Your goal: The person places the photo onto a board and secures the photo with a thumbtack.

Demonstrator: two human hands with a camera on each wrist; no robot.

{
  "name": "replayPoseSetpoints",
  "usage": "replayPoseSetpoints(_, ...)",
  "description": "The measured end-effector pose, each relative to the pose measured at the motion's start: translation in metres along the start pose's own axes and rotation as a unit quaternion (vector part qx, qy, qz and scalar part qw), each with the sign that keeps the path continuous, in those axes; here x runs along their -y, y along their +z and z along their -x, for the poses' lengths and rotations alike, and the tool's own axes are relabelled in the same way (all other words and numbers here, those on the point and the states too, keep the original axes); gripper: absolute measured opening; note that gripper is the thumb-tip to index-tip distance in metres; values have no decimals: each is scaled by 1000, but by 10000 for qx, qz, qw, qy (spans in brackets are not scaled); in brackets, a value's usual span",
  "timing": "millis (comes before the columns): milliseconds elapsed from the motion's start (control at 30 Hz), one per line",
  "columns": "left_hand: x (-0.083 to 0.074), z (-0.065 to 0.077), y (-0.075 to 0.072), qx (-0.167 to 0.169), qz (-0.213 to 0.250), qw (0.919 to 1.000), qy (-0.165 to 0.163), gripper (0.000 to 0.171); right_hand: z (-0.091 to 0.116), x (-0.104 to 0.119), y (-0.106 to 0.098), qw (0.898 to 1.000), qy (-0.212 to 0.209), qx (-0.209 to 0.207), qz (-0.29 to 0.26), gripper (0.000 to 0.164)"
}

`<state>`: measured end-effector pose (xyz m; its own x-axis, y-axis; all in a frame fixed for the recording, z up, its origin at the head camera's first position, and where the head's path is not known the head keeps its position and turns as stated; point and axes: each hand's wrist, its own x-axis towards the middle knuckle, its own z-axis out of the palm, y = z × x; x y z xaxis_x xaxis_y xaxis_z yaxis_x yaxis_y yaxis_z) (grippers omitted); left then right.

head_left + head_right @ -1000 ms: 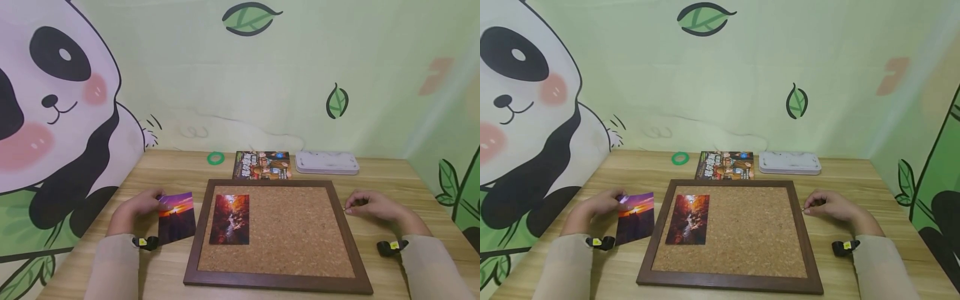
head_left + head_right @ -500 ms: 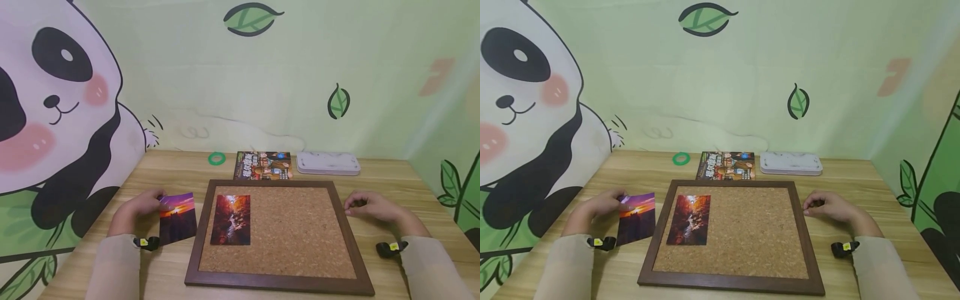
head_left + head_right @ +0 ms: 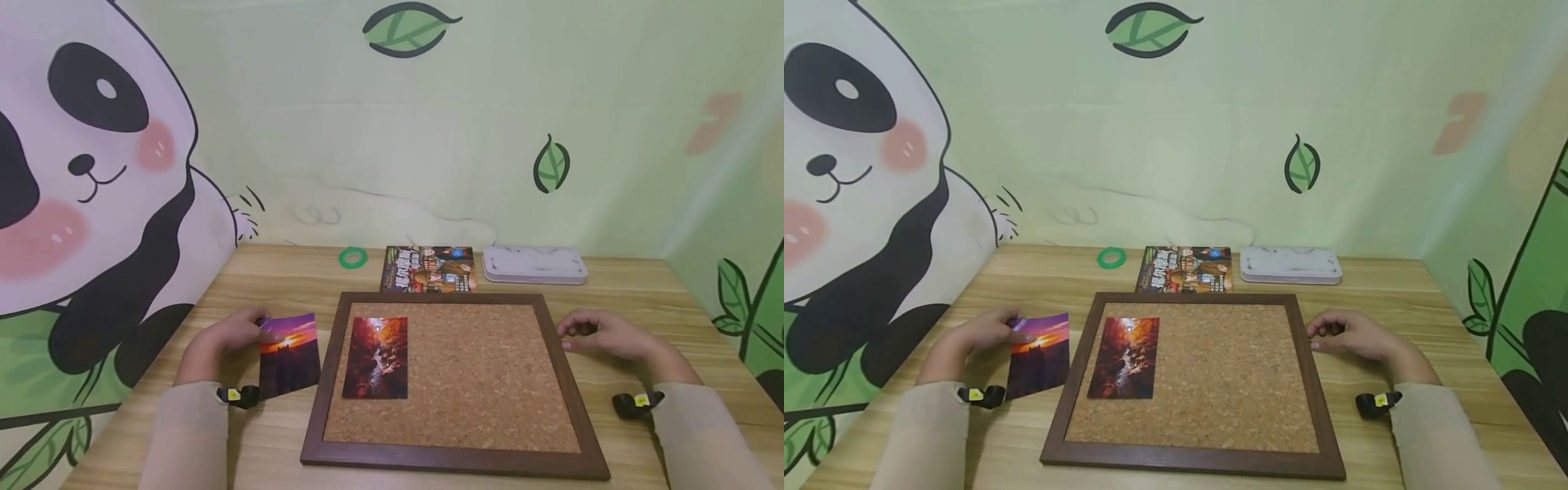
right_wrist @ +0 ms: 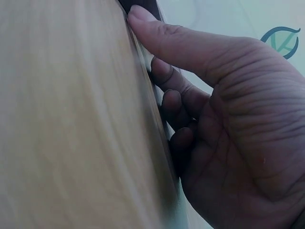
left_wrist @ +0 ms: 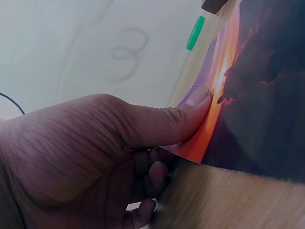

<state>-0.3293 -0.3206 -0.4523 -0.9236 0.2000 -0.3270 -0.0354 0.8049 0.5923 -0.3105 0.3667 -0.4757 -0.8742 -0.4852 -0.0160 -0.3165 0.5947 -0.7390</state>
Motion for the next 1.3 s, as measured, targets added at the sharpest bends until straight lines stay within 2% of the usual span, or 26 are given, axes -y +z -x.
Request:
replayPoseSetpoints(267,-1,2,0,-9,51,10000,-28,42,-3,-1,0,9998,-193,40,-14,11)
replayPoseSetpoints(733,1,-1,2,-72,23,10000,1,40,-2,1,-1,9998,-85,-32,202,11)
replayPoseSetpoints(867,0,-2,0,-66,16,9999,107,38,-3,1,-2,9996,-119,-124,239,10)
replayPoseSetpoints(1100,0,-1,-2,-59,41,10000,57,38,-4,-3,-4,9993,-121,-158,320,6)
replayPoseSetpoints(1200,2,-1,-2,-186,15,9997,149,38,-5,-5,-2,9994,-197,-147,249,5)
replayPoseSetpoints(1300,6,-1,-5,-473,-30,9985,292,40,-4,-6,0,9994,-259,-171,175,5)
